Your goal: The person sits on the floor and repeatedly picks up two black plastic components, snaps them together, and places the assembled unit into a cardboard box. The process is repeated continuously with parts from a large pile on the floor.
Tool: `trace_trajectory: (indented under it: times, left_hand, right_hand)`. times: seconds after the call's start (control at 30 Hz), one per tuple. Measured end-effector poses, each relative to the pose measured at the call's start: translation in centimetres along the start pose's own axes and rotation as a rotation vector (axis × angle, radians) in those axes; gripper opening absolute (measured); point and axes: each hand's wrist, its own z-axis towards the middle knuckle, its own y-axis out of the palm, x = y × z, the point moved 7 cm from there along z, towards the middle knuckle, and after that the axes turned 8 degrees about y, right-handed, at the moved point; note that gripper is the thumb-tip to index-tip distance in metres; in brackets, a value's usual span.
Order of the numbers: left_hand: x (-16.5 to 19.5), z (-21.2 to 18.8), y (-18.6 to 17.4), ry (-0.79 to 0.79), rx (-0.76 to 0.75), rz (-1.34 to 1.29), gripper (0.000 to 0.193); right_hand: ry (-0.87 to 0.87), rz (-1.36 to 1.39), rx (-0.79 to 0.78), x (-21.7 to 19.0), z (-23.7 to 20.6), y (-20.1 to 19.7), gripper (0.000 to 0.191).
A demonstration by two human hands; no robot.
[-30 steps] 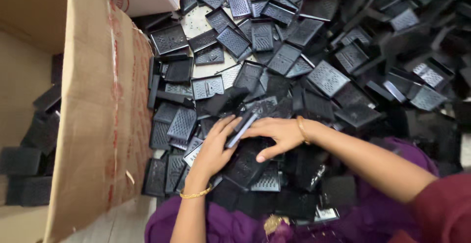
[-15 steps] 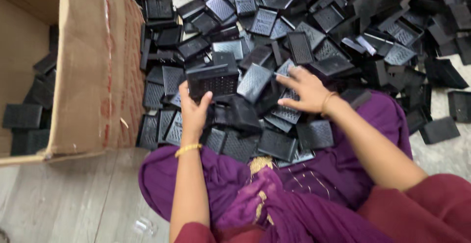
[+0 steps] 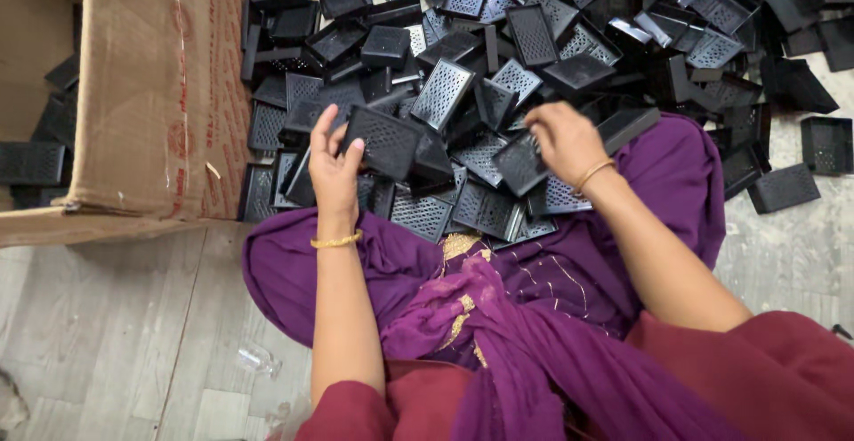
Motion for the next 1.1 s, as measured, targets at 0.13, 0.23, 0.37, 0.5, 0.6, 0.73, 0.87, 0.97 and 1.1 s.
trace_trajectory:
  times: [0.13, 0.23, 0.37, 0.5, 0.6, 0.73, 0.87, 0.97, 1.1]
  left_hand:
    - [-1.7, 0.4, -0.3, 0.020, -0.012, -0.117, 0.061]
    - [-3.8, 0.6, -0.3, -0.017, -0.013, -0.051, 0.059]
    - [-5.2, 0.6, -0.1, 0.027, -0.020, -0.064, 0.052]
    - [-4.9, 0.2, 0.5, 0.031, -0.039, -0.361, 0.051]
    - [-4.4, -0.3, 2.2, -0.133, -0.100, -0.717, 0.052]
    - [-2.7, -0.8, 4.7, -0.151, -0.282, -0.772, 0.059]
    - [-1.9, -0.8, 5.2, -0.105, -0.333, -0.682, 0.066]
    - [-2.6, -0.5, 3.7, -0.152, -0.174, -0.694, 0.068]
    - [-2.5, -0.3, 2.8, -0.086, -0.193, -0.606, 0.065]
  right_hand:
    - [0.038, 0.091, 0.171, -3.1, 1.8, -4.4, 0.017]
    - [0.063, 0.303, 0.299, -6.8, 3.2, -6.4, 0.039]
    - [-0.156, 0.487, 0.290, -14.9, 2.4, -3.9, 0.041]
    - [-0.250, 0.415, -0.064, -20.8, -0.6, 2.5, 0.059]
    - [-0.388, 0.504, -0.127, -22.1, -2.8, 3.8, 0.067]
    - [-0.204, 0.415, -0.183, -20.9, -2.8, 5.7, 0.062]
    - [-0.176, 0.427, -0.089, -20.5, -2.1, 5.4, 0.069]
    - [-0.110, 0.435, -0.008, -19.5, -0.6, 4.5, 0.069]
    - [0.088, 0.463, -0.119, -17.2, 2.5, 5.5, 0.067]
